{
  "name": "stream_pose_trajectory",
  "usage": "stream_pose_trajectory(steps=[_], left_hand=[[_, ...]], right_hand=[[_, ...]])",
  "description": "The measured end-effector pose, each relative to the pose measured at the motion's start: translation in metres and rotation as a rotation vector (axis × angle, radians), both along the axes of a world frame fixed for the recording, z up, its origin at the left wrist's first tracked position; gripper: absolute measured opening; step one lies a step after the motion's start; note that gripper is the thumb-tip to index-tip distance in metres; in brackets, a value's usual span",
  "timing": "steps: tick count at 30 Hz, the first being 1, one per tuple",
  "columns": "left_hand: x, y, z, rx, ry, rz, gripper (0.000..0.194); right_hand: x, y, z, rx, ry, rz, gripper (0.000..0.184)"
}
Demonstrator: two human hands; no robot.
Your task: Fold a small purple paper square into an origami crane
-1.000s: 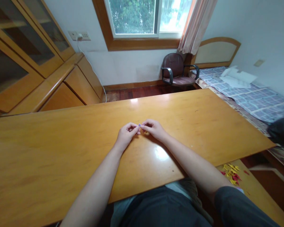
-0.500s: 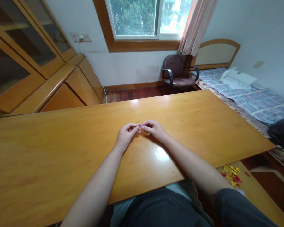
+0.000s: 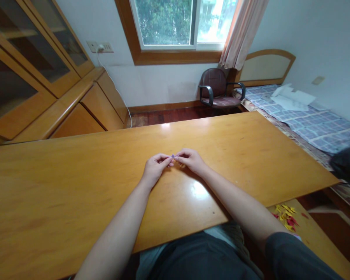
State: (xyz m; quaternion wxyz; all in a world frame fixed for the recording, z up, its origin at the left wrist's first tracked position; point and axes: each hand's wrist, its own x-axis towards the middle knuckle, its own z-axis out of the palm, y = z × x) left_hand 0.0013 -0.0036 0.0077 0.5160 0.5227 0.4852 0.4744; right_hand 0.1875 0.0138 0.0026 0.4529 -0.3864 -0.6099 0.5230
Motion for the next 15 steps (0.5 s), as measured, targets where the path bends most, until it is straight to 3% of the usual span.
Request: stream_pose_trajectory(steps=[9, 15], left_hand=[[0.0000, -0.0029, 0.0013, 0.000, 0.007, 0.025, 0.038], [-0.0019, -0.0045, 0.0023, -0.003, -0.013, -0.060, 0.037]], right_hand=[[-0.0012, 0.0006, -0.0033, -0.022, 0.006, 0.039, 0.033], [-0.0009, -0.0050, 0.0046, -0.123, 0.060, 0.083, 0.037]])
